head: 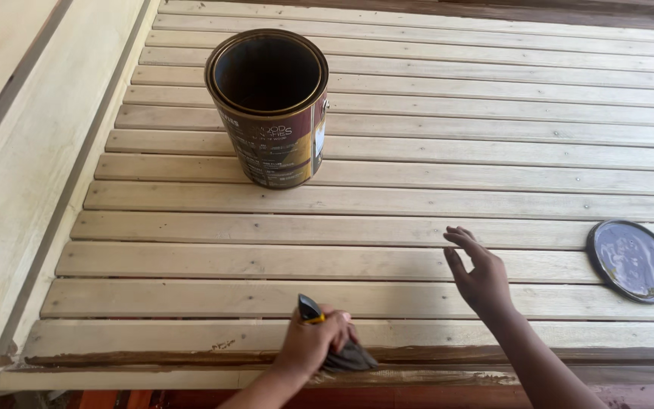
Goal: The person applies brown wood stain to a slatted wooden furniture panel using a brush, dipping the brush into a lid holding stain. They work along the edges and frame of the panel, repositioning around the piece to coat the bare wood surfaces.
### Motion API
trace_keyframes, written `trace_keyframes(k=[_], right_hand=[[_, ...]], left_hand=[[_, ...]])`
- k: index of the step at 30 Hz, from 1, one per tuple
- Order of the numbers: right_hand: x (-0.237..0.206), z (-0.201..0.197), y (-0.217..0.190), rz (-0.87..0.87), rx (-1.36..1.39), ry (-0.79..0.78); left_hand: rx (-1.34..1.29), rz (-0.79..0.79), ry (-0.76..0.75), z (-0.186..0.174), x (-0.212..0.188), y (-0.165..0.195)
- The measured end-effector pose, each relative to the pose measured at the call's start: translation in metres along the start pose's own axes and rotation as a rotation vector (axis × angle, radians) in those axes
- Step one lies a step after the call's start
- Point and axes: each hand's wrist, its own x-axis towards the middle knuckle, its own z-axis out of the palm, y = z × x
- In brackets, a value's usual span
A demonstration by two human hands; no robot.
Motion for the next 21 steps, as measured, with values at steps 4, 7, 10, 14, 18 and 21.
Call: trace_keyframes(k=[4, 7, 10, 14, 18, 21], right_hand=[[0.001, 0.005, -0.014, -0.018, 0.014, -0.047], [0.002, 0.006, -0.019, -0.038, 0.013, -0.057], [-0.002, 0.013, -0.024, -0.054, 0.028, -0.066], [-0.012, 0.025, -0.031, -0.072, 0.074, -0.088], [-0.011, 0.034, -0.036, -0.029, 0.054, -0.117], [-0.009, 0.049, -0.045, -0.063, 0.065, -0.121]], left_hand=[[0.139, -0.183, 0.136, -0.074, -0.001, 0.031], [0.275, -0.24, 0.161, -0.127, -0.009, 0.063], [0.217, -0.136, 0.147, -0.114, -0.004, 0.058], [0.727, -0.055, -0.045, -0.023, 0.01, 0.017], [0.693, 0.169, -0.041, 0.04, 0.016, 0.012], [0.579, 0.39, 0.042, 0.085, 0.02, 0.006]])
